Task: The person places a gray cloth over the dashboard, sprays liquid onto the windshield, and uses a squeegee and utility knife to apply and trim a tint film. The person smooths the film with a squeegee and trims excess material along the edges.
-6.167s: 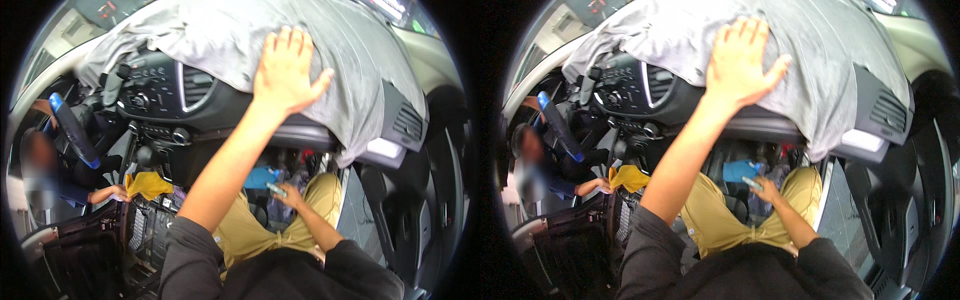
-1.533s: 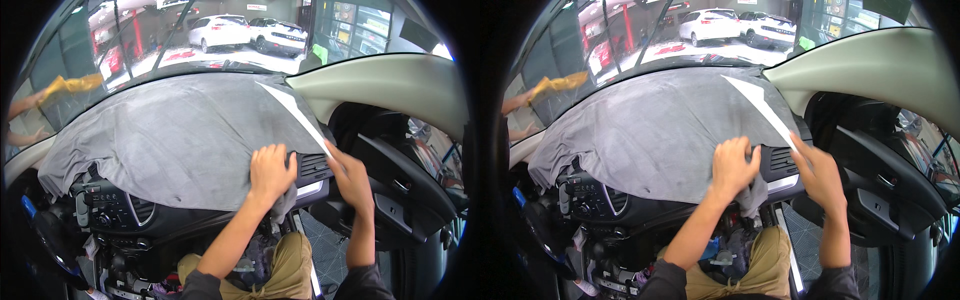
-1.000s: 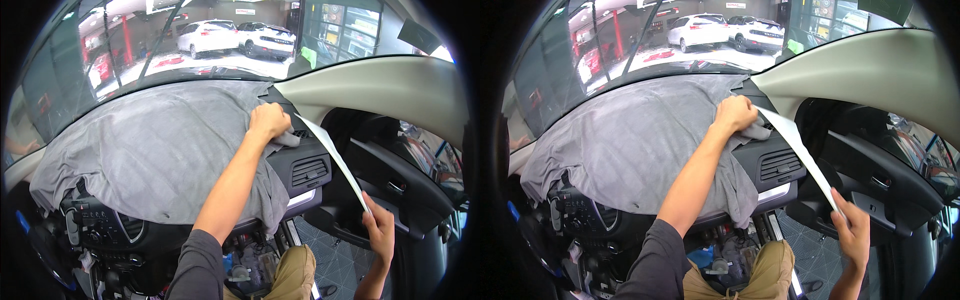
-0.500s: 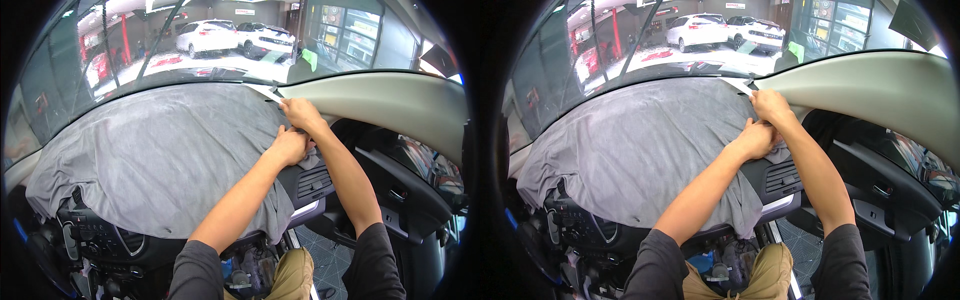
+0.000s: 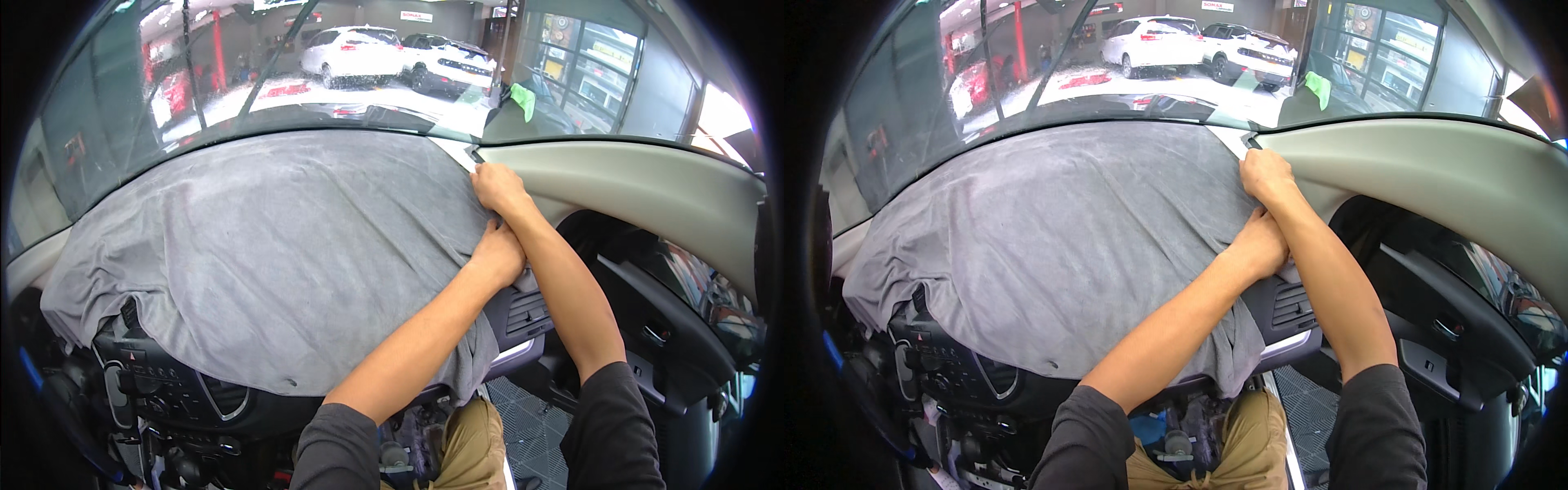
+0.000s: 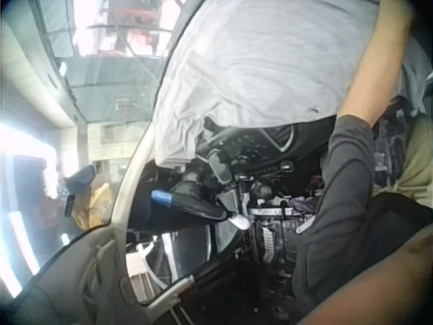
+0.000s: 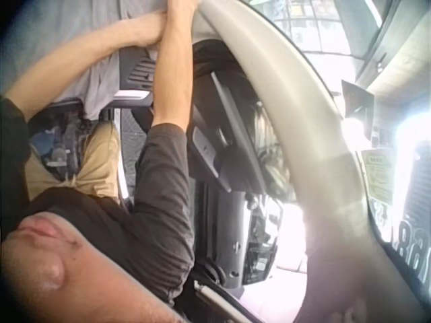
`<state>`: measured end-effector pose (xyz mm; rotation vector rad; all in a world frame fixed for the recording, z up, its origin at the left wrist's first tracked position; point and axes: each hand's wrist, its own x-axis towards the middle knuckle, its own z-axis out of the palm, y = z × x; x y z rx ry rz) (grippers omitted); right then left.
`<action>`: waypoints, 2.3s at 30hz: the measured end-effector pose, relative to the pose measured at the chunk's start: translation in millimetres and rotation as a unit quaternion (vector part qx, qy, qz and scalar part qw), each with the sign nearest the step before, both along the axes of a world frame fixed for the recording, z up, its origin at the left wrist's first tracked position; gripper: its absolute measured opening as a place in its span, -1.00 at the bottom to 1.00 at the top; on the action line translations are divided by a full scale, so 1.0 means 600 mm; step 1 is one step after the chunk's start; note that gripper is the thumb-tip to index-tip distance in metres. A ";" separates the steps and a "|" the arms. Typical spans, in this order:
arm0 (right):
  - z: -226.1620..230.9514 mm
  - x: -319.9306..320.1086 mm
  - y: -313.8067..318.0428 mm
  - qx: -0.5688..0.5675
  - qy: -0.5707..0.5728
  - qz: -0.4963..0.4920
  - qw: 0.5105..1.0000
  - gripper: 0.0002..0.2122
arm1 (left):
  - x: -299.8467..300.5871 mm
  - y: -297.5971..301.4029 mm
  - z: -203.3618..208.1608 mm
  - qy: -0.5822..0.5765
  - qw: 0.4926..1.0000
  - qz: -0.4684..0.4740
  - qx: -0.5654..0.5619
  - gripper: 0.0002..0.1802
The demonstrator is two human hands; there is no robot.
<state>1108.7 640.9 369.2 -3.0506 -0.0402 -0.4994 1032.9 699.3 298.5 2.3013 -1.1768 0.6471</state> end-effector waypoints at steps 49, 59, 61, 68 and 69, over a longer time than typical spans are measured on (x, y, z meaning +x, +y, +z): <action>0.003 -0.013 0.039 0.009 0.060 -0.078 0.995 -0.66 | -0.059 -0.016 0.009 0.005 0.960 -0.057 0.275 -0.32; 0.066 0.006 0.079 -0.032 0.061 -0.108 0.992 -0.65 | -0.112 -0.044 -0.034 -0.007 0.977 -0.073 -0.199 -0.54; 0.067 0.022 0.074 -0.038 0.065 -0.105 0.992 -0.64 | -0.103 -0.059 -0.041 -0.032 0.934 -0.121 -0.336 -0.58; 0.019 -0.060 0.013 -0.054 -0.013 0.008 0.998 -0.64 | -0.107 -0.029 -0.028 -0.092 0.991 -0.067 0.072 -0.46; 0.023 -0.082 0.015 -0.048 -0.003 0.001 0.999 -0.64 | -0.105 -0.029 -0.026 -0.084 0.989 -0.068 0.099 -0.43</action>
